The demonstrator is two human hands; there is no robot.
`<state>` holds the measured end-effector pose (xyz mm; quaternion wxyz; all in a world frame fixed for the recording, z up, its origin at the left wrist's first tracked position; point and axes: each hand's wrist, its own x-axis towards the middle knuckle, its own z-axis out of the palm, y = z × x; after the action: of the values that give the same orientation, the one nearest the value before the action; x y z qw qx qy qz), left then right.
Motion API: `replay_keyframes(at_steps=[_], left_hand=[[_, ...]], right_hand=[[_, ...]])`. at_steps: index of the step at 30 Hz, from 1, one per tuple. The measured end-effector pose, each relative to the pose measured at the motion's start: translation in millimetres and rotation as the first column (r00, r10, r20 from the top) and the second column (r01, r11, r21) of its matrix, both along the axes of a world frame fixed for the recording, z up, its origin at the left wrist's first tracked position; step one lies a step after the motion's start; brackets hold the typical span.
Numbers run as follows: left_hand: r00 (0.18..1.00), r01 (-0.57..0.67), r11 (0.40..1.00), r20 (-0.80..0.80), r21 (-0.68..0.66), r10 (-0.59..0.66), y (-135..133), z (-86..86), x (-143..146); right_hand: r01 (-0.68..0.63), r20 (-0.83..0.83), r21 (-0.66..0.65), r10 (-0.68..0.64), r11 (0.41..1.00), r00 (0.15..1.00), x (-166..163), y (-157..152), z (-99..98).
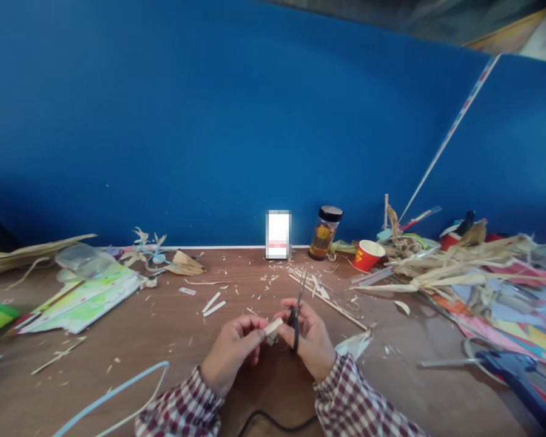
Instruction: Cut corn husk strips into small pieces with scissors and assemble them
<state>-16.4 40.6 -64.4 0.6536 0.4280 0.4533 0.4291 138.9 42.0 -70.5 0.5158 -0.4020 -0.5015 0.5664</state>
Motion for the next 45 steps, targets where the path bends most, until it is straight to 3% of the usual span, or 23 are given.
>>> replay_keyframes(at_steps=[4,10,17,26,35,45], left_hand=[[0.994,0.037,0.998,-0.1,0.043,-0.032,0.3,0.4,0.5],[0.992,-0.109,0.99,-0.047,0.091,0.114,2.3,3.0,0.0],[0.986,-0.166,0.98,-0.009,0.105,0.168,2.1,-0.7,0.4],[0.997,-0.07,0.995,-0.031,0.066,0.072,-2.0,-10.4,10.0],[0.995,-0.098,0.994,-0.002,0.037,0.099,-2.9,-11.6,10.1],[0.993,-0.116,0.993,-0.009,0.036,0.116,-2.6,-10.2,12.9]], right_hand=[[-0.004,0.054,0.031,0.002,1.0,0.999,-0.5,-1.2,1.5],[-0.029,0.153,0.043,0.022,0.999,0.988,-4.5,-4.8,-1.0],[-0.11,0.13,0.002,0.109,0.994,0.986,-7.2,-4.9,-7.2],[-0.038,-0.071,-0.06,0.034,0.997,0.997,0.4,3.7,-22.1],[-0.043,0.061,-0.044,0.046,0.998,0.997,-3.8,-0.9,-9.3],[0.049,0.074,-0.052,-0.045,0.997,0.996,-2.9,-1.2,-8.9]])
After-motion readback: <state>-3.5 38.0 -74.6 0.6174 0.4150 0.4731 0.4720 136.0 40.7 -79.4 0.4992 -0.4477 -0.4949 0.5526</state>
